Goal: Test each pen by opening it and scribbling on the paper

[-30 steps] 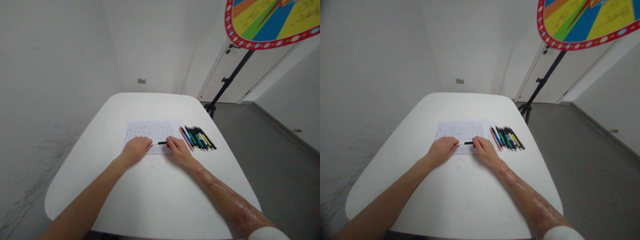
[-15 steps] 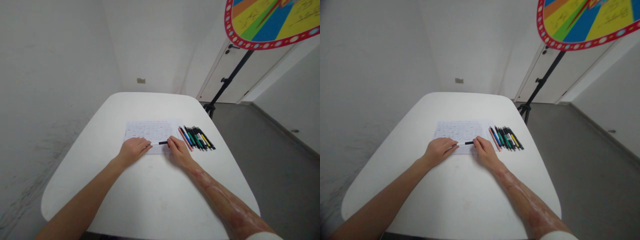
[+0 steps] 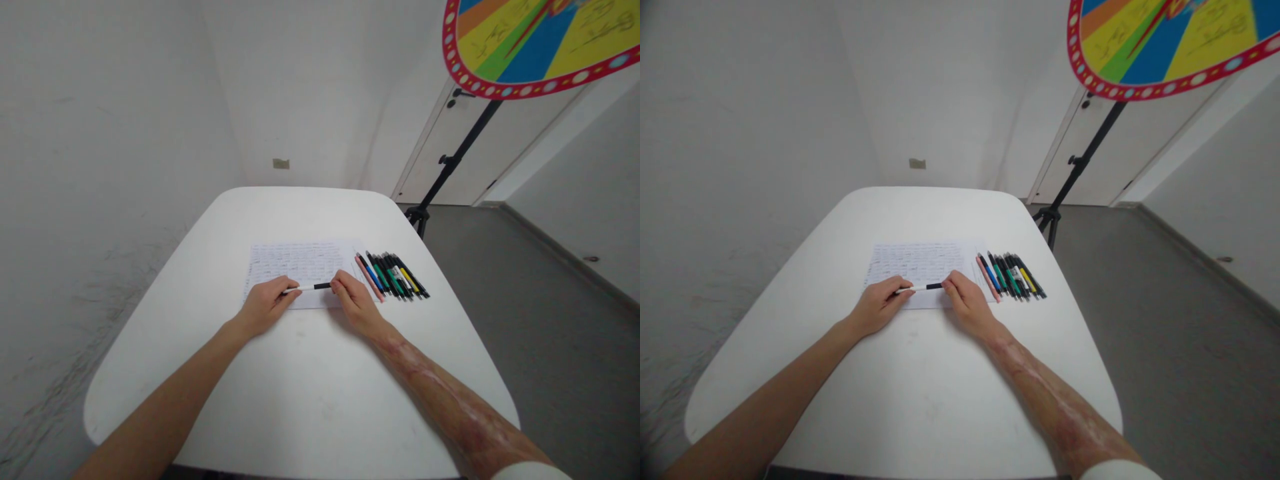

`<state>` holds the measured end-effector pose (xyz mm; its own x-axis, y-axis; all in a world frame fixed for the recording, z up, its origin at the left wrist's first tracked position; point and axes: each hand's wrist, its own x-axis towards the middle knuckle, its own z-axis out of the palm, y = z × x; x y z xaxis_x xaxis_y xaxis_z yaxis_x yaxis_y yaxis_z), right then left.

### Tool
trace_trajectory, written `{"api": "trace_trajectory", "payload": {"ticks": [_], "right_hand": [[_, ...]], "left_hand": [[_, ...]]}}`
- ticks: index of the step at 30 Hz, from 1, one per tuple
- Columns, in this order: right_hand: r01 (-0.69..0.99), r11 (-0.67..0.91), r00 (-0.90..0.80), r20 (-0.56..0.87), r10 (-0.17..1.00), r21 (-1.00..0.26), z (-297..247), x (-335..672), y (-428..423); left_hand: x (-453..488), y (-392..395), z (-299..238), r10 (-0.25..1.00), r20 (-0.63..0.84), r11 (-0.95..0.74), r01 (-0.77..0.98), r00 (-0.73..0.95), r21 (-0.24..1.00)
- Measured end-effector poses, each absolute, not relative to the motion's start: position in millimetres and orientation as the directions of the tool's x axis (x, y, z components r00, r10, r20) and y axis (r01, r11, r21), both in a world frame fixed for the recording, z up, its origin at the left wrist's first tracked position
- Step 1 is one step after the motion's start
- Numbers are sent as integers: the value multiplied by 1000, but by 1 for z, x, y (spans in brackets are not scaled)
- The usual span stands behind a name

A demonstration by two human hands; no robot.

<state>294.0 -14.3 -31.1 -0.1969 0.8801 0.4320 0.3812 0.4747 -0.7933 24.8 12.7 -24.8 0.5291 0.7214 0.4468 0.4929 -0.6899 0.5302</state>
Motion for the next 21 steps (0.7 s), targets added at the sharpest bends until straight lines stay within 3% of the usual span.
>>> {"api": "trace_trajectory", "payload": {"ticks": [4,9,14,21], "right_hand": [[379,486,-227,430,874,-787,-31,294,-15],[386,464,-215,411,886,-797,-33,294,-15],[361,464,-239,401,885,-809,-34,295,-13],[366,449,-263,372,890,-815,-29,294,-15]], "left_hand": [[22,14,-28,709,438,-704,517,553,487],[19,14,-29,748,472,-662,578,466,478],[20,15,-27,663,488,-748,533,568,395],[21,15,-29,685,510,-723,571,520,389]]}}
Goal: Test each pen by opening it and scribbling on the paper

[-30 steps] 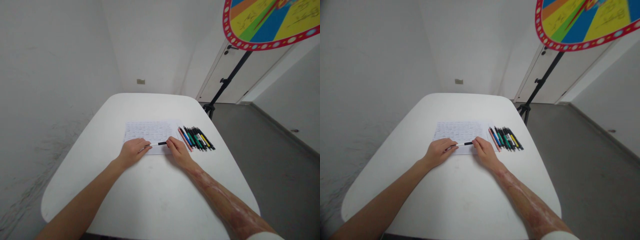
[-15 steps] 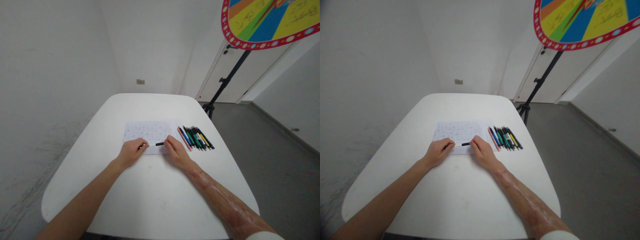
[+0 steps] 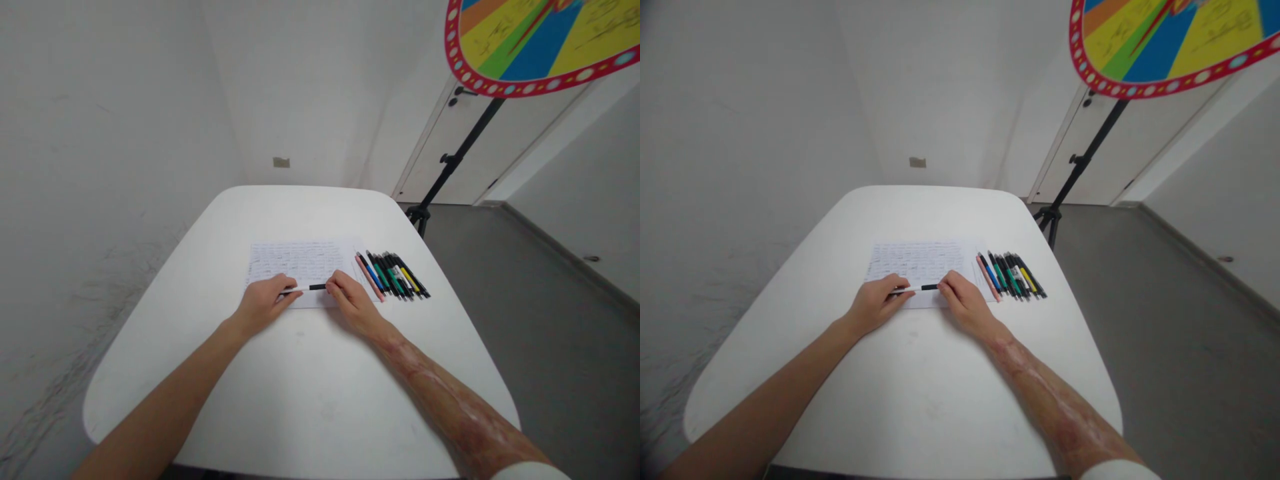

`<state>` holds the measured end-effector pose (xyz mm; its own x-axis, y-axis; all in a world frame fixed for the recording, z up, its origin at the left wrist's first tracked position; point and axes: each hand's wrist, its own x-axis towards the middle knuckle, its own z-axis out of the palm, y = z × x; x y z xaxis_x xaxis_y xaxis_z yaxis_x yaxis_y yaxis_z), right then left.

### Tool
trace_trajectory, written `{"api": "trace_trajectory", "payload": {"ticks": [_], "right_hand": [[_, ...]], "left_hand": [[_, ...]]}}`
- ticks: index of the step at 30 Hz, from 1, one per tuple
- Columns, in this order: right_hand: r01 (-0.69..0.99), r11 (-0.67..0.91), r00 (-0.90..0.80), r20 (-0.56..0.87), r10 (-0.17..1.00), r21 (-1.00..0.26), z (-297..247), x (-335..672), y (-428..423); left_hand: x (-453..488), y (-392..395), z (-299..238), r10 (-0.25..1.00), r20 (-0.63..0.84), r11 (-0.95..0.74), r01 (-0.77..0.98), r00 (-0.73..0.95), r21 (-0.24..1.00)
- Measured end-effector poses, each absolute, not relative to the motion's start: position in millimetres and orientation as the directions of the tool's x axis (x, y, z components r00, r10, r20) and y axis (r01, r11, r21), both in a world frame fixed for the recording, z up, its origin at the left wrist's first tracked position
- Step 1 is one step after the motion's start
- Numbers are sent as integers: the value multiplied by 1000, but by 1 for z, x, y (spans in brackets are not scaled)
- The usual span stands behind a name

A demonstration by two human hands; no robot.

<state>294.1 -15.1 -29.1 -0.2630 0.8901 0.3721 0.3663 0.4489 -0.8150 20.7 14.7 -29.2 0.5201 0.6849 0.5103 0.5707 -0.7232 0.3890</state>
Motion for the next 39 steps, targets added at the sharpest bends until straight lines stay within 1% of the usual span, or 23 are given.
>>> {"api": "trace_trajectory", "payload": {"ticks": [3,7,12,14,17,21,23,26,31,35,39], "right_hand": [[369,460,-279,376,884,-807,-28,294,-16],[374,460,-289,370,883,-805,-28,294,-16],[379,479,-302,383,873,-792,-27,294,-15],[391,478,-305,379,874,-787,-26,294,-15],[405,470,-303,369,878,-785,-26,294,-16],[400,484,-306,384,871,-779,-27,294,-16],[400,492,-302,396,867,-773,-28,294,-15],[405,503,-299,409,862,-764,-28,294,-14],[409,517,-302,423,854,-752,-27,294,-15],[403,542,-333,433,838,-738,-26,293,-15],[409,549,-343,435,833,-729,-27,294,-14]], "left_hand": [[20,15,-29,675,488,-734,575,553,363],[19,16,-28,698,490,-708,606,523,363],[20,16,-27,622,480,-773,585,619,248],[20,16,-27,627,476,-771,578,617,267],[19,17,-28,669,482,-734,606,566,307],[19,17,-30,631,475,-764,598,613,244],[19,17,-31,629,468,-769,588,621,253],[19,17,-31,663,466,-741,603,586,296],[19,16,-29,634,421,-768,592,649,243],[20,16,-30,650,424,-754,606,631,254],[20,17,-30,623,423,-775,590,658,226]]}}
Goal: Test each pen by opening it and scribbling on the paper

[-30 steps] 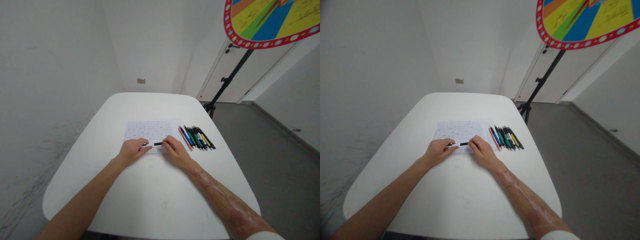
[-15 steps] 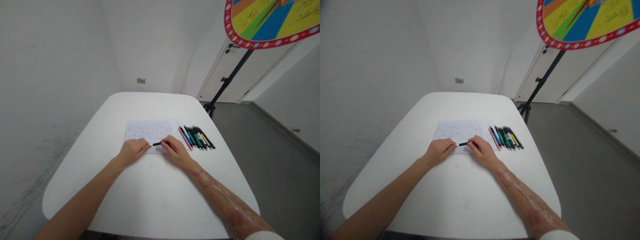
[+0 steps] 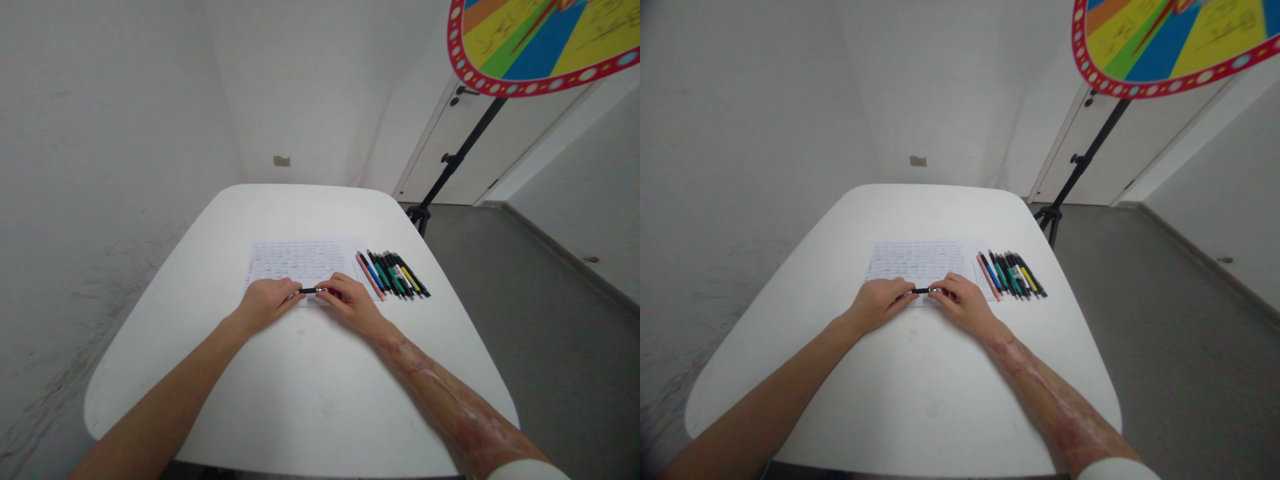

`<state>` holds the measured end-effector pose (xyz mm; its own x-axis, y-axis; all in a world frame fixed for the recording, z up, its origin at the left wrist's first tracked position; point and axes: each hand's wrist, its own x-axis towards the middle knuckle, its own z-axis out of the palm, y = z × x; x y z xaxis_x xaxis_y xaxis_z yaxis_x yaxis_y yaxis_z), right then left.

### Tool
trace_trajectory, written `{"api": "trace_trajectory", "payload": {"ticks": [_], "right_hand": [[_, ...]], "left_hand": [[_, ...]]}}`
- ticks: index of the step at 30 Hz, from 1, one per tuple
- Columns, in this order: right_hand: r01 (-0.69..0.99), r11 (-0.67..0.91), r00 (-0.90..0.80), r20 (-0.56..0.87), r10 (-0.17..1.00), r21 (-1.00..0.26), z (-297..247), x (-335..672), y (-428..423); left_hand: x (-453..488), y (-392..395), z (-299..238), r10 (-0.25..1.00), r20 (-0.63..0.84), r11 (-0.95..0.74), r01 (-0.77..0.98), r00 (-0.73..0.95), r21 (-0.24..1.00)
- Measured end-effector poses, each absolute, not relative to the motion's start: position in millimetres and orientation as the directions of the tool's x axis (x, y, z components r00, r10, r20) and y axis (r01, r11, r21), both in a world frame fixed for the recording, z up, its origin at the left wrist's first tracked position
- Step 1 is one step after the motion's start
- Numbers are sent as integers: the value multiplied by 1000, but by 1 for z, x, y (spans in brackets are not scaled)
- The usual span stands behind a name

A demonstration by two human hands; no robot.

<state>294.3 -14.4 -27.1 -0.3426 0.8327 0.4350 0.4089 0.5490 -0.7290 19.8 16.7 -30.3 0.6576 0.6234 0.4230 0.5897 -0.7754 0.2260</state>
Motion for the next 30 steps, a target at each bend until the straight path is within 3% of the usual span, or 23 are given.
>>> {"api": "trace_trajectory", "payload": {"ticks": [13,23,30], "right_hand": [[294,562,-214,520,827,-773,-30,294,-14],[369,500,-197,460,866,-783,-30,293,-18],[356,543,-163,521,838,-761,-31,294,-14]], "left_hand": [[21,15,-26,614,472,-777,589,632,223],[23,14,-26,603,472,-783,591,643,194],[25,14,-23,600,494,-779,600,629,183]]}}
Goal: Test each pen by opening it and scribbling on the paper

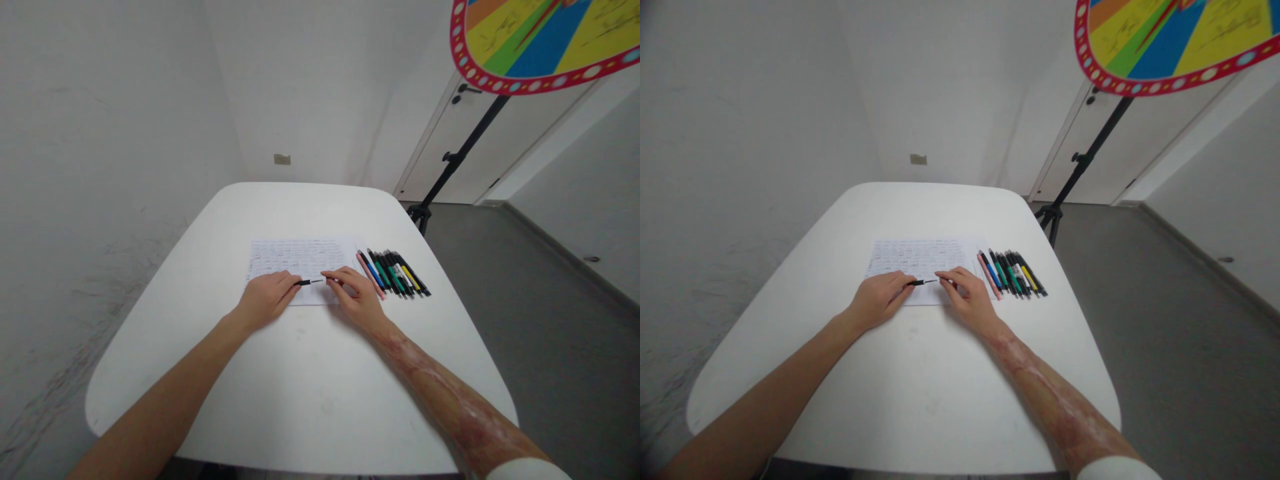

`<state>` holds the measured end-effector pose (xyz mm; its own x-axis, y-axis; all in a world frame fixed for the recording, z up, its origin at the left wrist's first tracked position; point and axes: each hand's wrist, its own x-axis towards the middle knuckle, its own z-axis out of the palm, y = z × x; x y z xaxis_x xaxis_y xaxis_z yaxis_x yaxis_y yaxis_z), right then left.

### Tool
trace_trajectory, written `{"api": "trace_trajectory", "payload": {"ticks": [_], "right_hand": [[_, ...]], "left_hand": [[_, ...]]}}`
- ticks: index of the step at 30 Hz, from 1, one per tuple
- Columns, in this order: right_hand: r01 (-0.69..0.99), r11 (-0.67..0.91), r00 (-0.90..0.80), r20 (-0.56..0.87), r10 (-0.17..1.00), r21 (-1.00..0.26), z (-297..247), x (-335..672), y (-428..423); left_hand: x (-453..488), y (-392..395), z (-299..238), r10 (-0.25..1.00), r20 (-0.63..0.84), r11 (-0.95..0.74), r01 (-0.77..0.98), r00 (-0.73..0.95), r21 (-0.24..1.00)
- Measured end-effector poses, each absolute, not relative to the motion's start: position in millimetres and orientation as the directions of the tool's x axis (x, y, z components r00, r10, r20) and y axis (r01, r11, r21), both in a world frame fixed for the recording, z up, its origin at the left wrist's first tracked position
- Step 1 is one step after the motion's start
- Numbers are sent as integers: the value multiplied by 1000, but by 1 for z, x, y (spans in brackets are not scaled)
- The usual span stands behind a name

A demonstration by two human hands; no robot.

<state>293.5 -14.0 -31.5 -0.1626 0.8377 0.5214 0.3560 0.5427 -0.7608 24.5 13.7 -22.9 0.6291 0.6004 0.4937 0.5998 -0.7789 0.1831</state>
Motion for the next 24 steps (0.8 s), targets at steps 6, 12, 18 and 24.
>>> {"api": "trace_trajectory", "payload": {"ticks": [6,12,18,24], "right_hand": [[515,549,-164,553,817,-658,-38,307,-7],[692,555,-321,492,809,-462,-35,314,-6],[709,499,-309,416,855,-498,-30,309,-9],[708,506,-302,436,848,-492,-30,309,-8]], "left_hand": [[23,13,-22,632,499,-747,636,593,191],[23,14,-23,627,504,-751,633,595,187],[24,14,-23,614,507,-757,633,605,161],[23,14,-23,597,520,-769,620,611,156]]}}
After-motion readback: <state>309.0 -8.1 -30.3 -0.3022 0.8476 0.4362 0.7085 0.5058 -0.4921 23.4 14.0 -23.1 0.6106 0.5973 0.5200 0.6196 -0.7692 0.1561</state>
